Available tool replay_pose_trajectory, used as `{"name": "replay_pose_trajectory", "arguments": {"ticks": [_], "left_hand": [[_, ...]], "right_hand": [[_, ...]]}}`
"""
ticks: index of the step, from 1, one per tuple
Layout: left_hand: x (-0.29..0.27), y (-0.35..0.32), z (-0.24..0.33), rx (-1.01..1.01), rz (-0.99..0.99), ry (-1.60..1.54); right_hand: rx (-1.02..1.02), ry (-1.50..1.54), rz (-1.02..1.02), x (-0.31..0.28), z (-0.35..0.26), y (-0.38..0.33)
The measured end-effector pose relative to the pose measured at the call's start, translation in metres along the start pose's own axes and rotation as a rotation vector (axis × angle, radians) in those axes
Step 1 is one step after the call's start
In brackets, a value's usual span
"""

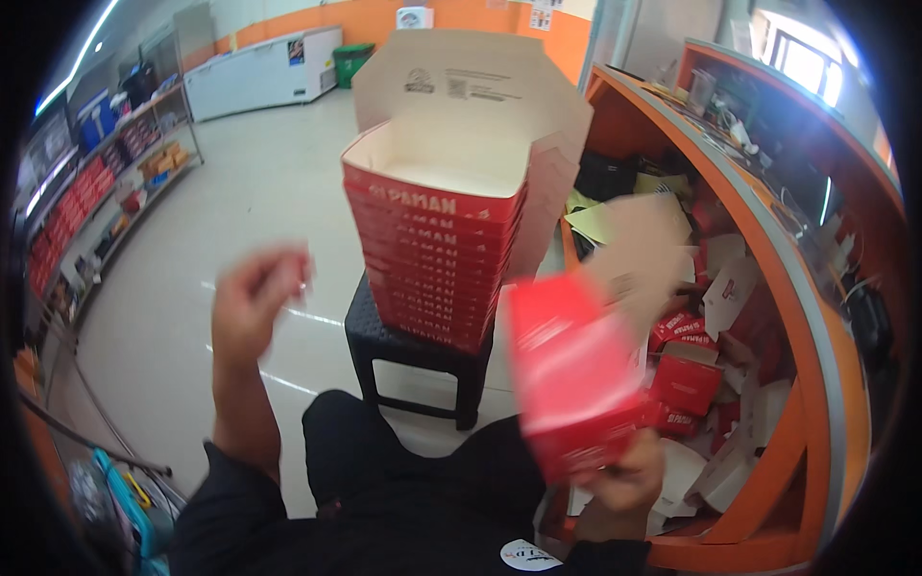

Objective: The person assembles small cardboard boxes by picking flat ones from a pile and folding them one by one into shape on a stack.

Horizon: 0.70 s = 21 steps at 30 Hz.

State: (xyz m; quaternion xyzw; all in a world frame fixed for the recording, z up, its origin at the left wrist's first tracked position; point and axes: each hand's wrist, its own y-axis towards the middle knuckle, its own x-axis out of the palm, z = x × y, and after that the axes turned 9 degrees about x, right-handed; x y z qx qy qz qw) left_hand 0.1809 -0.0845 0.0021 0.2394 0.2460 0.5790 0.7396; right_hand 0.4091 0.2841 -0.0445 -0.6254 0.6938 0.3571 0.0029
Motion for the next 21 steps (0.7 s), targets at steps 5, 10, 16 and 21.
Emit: {"name": "replay_pose_trajectory", "arguments": {"ticks": [5,10,16,21], "left_hand": [[-0.007,0.122,0.006,-0.138,0.016,0.192],[0.006,0.172,-0.006,-0.296,-0.235,0.356],[-0.004,0.174,0.006,-0.322,-0.307,0.438],[-0.010,0.173,-0.001,-0.294,-0.321,0.441]], "right_hand": [[-0.282,0.098,0.383,-0.004,-0.049,0.092],[-0.461,-0.091,0.503,0.025,-0.122,0.211],[-0.358,-0.588,0.031,0.037,-0.135,0.278],[-0.318,-0.937,-0.231,0.032,-0.120,0.302]]}}
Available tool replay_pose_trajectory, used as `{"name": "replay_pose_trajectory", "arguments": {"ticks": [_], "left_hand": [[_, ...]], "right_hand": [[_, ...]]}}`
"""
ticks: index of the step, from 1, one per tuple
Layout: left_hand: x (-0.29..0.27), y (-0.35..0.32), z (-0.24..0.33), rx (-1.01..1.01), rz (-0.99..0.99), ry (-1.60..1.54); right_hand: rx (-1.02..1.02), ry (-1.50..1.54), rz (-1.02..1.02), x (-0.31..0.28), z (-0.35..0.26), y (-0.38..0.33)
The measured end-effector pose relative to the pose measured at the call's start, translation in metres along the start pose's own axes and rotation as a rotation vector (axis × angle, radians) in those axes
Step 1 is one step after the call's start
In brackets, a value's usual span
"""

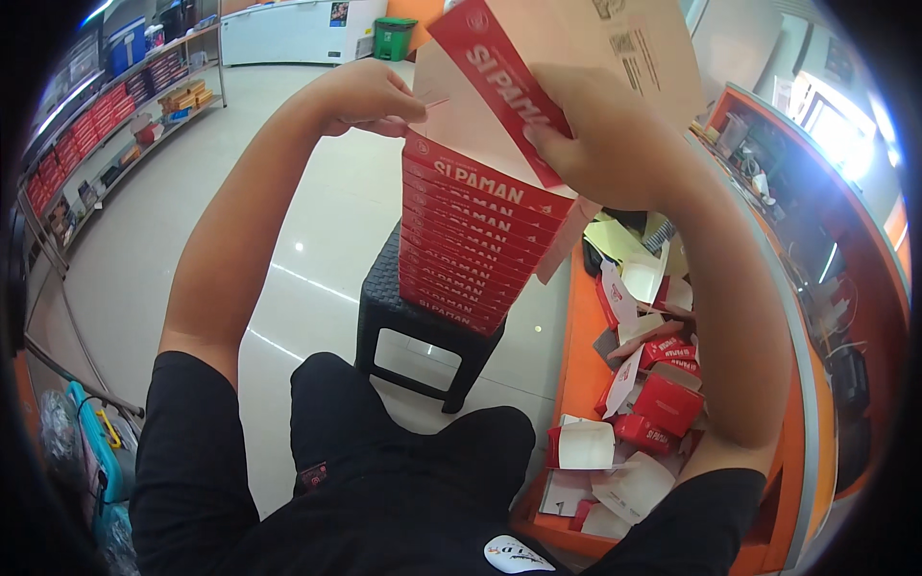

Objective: The person assembles small cardboard boxes by picking flat ones from a pile and folding them one by one into shape on a stack.

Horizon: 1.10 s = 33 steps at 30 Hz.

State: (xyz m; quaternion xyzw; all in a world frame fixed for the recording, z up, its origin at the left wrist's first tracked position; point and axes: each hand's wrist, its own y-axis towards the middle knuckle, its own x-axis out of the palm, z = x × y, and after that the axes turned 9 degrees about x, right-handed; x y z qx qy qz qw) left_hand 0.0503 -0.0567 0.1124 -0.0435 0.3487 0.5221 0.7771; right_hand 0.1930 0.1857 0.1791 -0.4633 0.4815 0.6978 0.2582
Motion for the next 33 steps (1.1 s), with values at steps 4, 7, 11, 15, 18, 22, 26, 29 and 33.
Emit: {"name": "replay_pose_trajectory", "arguments": {"ticks": [4,7,11,15,18,22,26,29,33], "left_hand": [[-0.003,-0.010,0.010,-0.003,-0.007,-0.060],[-0.005,-0.012,0.010,-0.012,-0.006,-0.132],[-0.008,-0.014,0.010,-0.011,-0.042,-0.185],[-0.004,-0.020,0.019,-0.019,-0.048,-0.147],[-0.009,-0.018,0.014,-0.026,-0.062,-0.166],[-0.010,-0.015,0.007,-0.021,-0.089,-0.207],[-0.011,-0.007,0.000,-0.033,-0.106,-0.159],[-0.010,-0.004,-0.002,-0.002,-0.119,-0.118],[-0.011,-0.006,-0.007,0.006,-0.107,-0.021]], "right_hand": [[0.003,-0.074,-0.186,-0.006,0.001,0.005],[0.000,-0.130,-0.279,-0.009,-0.005,0.014],[-0.004,-0.207,-0.488,-0.007,-0.007,0.032],[0.021,-0.315,-0.647,-0.009,-0.010,0.047],[-0.083,-0.295,-0.522,-0.018,-0.020,0.055],[-0.153,-0.188,-0.149,0.001,-0.050,0.068],[-0.236,-0.301,-0.217,0.013,-0.053,0.083],[-0.175,-0.325,-0.300,0.015,-0.064,0.088],[-0.183,-0.426,-0.427,0.011,-0.078,0.092]]}}
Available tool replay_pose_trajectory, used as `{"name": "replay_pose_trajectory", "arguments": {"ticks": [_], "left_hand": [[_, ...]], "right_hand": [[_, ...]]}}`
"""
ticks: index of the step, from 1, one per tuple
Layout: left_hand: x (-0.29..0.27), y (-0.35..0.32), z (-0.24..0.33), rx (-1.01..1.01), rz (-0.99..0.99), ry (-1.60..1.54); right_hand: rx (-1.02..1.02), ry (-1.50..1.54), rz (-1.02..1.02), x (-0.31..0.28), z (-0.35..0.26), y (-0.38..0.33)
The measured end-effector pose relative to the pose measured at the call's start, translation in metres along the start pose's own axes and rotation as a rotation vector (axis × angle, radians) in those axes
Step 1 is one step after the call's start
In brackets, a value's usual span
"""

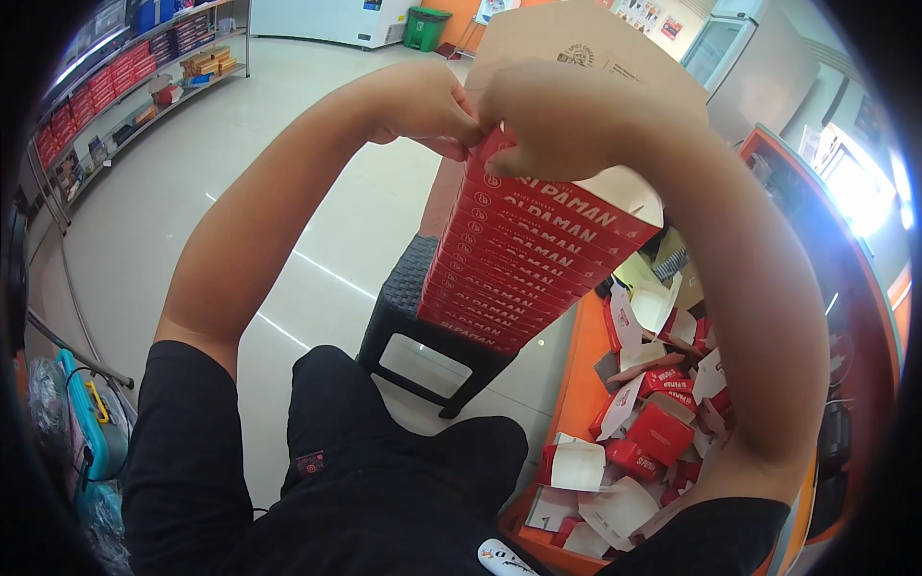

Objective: The person assembles small cardboard boxes by picking flat ones from a pile and folding them one by one into shape on a stack.

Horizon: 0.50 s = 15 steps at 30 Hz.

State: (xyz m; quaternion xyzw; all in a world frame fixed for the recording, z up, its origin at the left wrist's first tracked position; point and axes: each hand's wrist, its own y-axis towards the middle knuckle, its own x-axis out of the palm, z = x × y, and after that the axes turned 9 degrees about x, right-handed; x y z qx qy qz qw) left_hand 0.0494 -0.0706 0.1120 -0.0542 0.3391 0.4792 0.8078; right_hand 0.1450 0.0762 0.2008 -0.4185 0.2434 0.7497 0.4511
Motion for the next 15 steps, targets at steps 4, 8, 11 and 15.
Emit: {"name": "replay_pose_trajectory", "arguments": {"ticks": [4,8,11,15], "left_hand": [[0.001,-0.006,0.002,-0.006,0.006,-0.113],[0.002,-0.008,0.004,0.008,-0.032,-0.175],[-0.004,-0.018,0.015,0.004,-0.036,-0.168],[-0.007,-0.005,0.016,-0.035,-0.028,-0.126]], "right_hand": [[0.113,0.496,-0.064,-0.013,0.027,0.000],[-0.086,0.199,0.263,0.013,0.043,0.017],[-0.070,0.085,0.260,0.035,0.042,0.033],[-0.062,0.177,0.262,0.046,0.049,0.043]]}}
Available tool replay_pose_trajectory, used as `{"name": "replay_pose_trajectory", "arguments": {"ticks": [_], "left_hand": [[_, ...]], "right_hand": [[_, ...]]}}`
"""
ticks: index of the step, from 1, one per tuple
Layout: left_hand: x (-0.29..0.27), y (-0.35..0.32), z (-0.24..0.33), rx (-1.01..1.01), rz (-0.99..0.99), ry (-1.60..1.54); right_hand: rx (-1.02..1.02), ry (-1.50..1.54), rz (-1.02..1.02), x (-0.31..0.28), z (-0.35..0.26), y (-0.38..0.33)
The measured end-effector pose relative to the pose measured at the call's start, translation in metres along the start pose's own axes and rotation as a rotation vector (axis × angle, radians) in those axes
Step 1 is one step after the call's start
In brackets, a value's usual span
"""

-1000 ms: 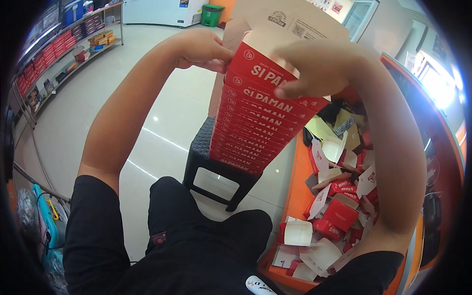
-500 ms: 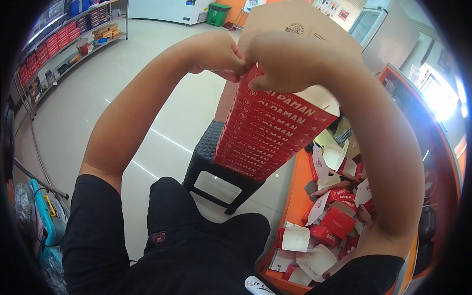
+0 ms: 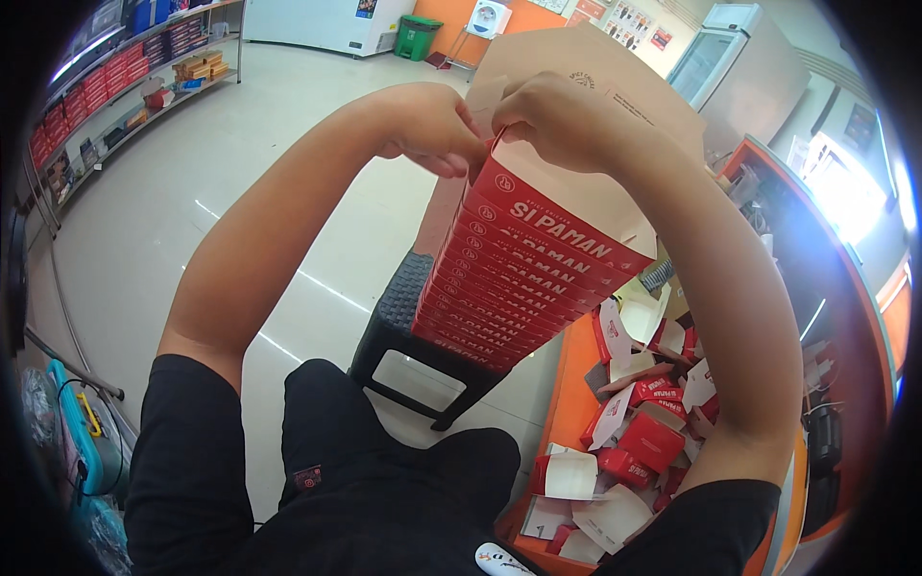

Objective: The person assembles small cardboard boxes by picking flat ones from a pile and folding them one by one into shape on a stack.

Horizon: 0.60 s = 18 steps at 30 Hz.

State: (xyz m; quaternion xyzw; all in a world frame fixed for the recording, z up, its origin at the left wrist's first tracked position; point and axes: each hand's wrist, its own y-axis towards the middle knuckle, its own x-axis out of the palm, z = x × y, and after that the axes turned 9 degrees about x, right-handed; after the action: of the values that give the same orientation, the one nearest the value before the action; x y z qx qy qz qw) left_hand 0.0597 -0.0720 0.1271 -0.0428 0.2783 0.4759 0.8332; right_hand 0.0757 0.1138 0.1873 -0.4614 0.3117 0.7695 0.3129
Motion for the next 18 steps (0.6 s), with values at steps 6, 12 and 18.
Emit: {"name": "replay_pose_trajectory", "arguments": {"ticks": [6,12,18], "left_hand": [[0.005,0.028,-0.015,0.070,0.058,0.154],[0.006,0.042,-0.040,0.156,0.181,0.100],[0.010,0.025,-0.025,0.112,0.050,-0.085]], "right_hand": [[-0.014,-0.012,0.009,0.007,0.008,0.002],[0.085,-0.057,0.020,-0.018,-0.040,-0.015],[0.136,0.418,0.148,-0.031,0.022,-0.035]]}}
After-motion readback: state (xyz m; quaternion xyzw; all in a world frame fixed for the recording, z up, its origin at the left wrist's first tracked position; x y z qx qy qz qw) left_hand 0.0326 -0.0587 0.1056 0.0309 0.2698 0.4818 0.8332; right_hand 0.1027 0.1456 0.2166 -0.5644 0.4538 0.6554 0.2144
